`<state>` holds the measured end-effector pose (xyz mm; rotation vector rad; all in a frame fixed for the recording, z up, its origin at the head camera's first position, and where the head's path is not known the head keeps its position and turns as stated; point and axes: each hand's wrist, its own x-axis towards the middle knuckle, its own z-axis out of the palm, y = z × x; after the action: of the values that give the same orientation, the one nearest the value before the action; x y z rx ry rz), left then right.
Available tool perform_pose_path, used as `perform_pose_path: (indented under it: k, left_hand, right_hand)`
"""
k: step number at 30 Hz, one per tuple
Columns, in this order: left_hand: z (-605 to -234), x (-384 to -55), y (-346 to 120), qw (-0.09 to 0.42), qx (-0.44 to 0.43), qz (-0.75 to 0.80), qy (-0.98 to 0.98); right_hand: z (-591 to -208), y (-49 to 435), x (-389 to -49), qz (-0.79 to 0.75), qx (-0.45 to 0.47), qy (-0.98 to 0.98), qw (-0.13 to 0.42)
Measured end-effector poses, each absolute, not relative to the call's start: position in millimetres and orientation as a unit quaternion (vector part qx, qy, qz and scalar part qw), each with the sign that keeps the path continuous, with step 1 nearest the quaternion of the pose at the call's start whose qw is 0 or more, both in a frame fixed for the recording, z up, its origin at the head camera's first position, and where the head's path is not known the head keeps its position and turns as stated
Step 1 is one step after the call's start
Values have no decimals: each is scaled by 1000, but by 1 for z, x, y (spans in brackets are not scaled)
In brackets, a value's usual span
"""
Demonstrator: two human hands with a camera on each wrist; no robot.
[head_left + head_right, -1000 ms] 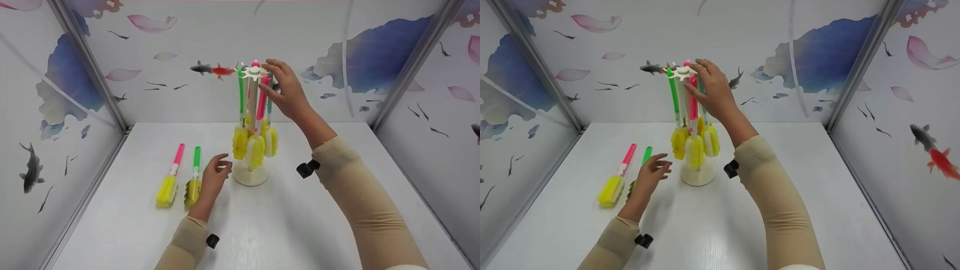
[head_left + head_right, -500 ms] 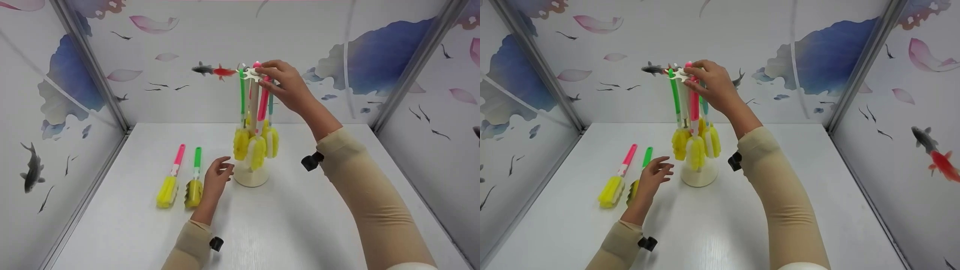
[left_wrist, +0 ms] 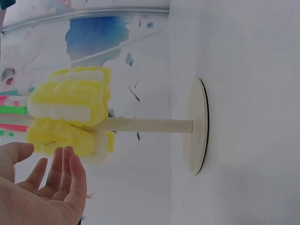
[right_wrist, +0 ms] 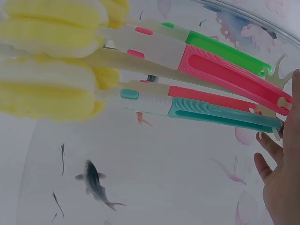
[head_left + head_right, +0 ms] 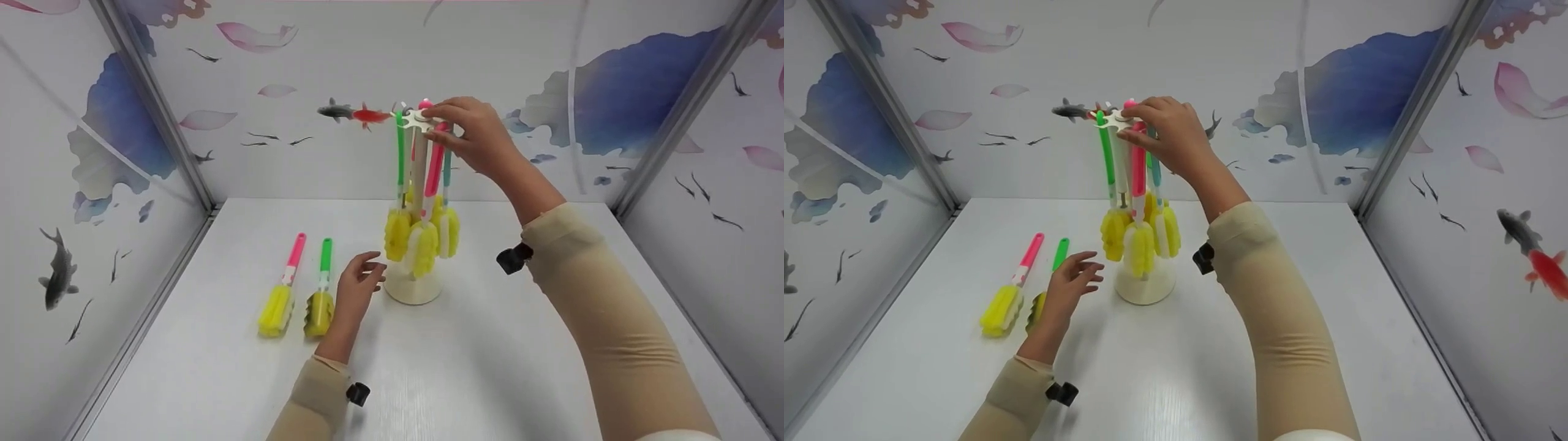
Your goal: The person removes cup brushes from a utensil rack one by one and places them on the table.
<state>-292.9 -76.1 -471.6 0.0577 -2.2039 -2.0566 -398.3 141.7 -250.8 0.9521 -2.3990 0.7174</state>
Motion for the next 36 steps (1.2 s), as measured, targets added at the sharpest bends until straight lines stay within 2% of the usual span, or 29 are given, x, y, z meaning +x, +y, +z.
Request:
perform_pose_path:
  k: [12, 20, 29, 36]
  left_hand:
    - [-477, -295, -72, 70, 23, -680, -730]
    - [-476, -297, -66, 59, 23, -689, -722]
    - [-466, -298, -55, 55, 13, -694, -718]
    - [-457, -303, -50, 73, -8, -683, -727]
  right_hand:
    - [-241, 133, -388, 232, 270, -901, 246]
    - [-241, 122, -378, 200, 216, -914, 277]
    - [-242, 110, -371, 139, 141, -936, 289]
    - [-246, 104, -370, 48, 104, -938, 328]
